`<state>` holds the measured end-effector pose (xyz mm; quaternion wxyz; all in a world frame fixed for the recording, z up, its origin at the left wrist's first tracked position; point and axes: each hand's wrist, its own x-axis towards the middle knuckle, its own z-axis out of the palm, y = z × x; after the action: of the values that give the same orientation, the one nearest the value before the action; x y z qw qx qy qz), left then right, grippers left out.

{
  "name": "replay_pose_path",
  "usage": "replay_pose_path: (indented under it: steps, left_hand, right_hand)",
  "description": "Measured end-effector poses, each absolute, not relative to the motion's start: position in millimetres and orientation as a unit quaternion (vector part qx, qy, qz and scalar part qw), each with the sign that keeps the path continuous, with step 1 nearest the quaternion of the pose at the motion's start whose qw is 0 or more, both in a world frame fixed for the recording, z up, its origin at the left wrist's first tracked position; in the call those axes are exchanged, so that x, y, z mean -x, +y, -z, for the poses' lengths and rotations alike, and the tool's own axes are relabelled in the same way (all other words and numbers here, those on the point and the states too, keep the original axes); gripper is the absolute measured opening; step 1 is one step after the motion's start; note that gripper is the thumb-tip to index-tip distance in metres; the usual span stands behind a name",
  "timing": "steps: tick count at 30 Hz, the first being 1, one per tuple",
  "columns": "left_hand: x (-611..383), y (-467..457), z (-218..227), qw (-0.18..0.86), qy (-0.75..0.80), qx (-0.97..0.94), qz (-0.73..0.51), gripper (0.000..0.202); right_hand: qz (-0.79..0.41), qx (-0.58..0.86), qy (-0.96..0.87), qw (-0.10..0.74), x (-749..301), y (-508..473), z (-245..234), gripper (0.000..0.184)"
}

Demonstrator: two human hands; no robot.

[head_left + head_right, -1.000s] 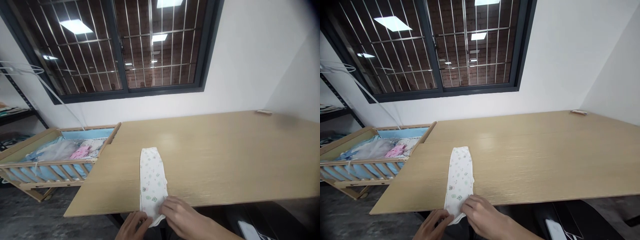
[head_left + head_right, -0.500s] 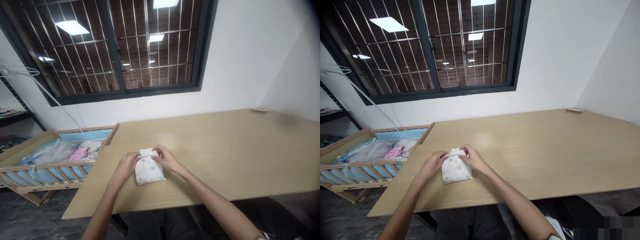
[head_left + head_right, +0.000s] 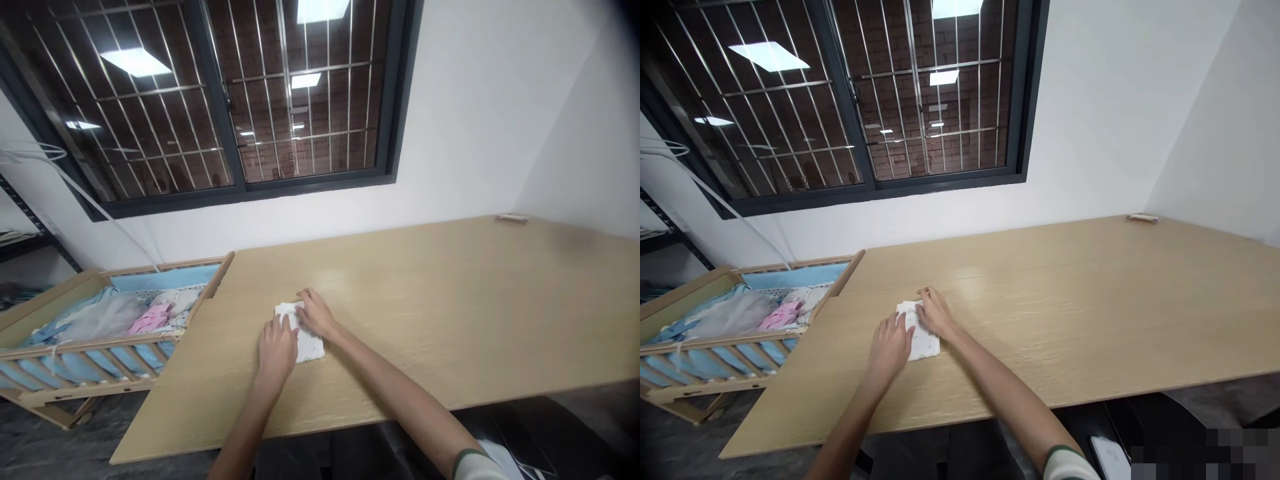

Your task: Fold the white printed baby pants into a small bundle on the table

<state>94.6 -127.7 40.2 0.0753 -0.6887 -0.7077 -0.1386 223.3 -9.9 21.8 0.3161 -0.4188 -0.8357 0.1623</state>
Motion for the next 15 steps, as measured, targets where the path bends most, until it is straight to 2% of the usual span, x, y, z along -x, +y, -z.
replay_pose_path:
  steps: [4,7,10,15]
  left_hand:
    - [-114.2,-182.0,-6.6,0.124,-0.692,0.697,0.140,0.043]
    - [-121.1,-199.5,14.3,0.150,-0.684,0.698,0.149,0.043]
    - [-121.0,-201.2,27.9,0.144,-0.680,0.696,0.178,0.045]
    - [-114.8,-195.3,41.3,0.111,-0.674,0.698,0.215,0.055]
  right_hand:
    - [-0.188,0.217,-0.935,0.208,-219.6,-48.5,-34.3,0.050]
    - [-0.243,0.135,-0.952,0.126,-213.9,-65.3,-29.4,0.053]
    - [-0.261,0.146,-0.951,0.076,-210.6,-61.0,-13.9,0.054]
    - [-0.212,0.208,-0.951,0.088,-209.8,-16.5,1.6,0.054]
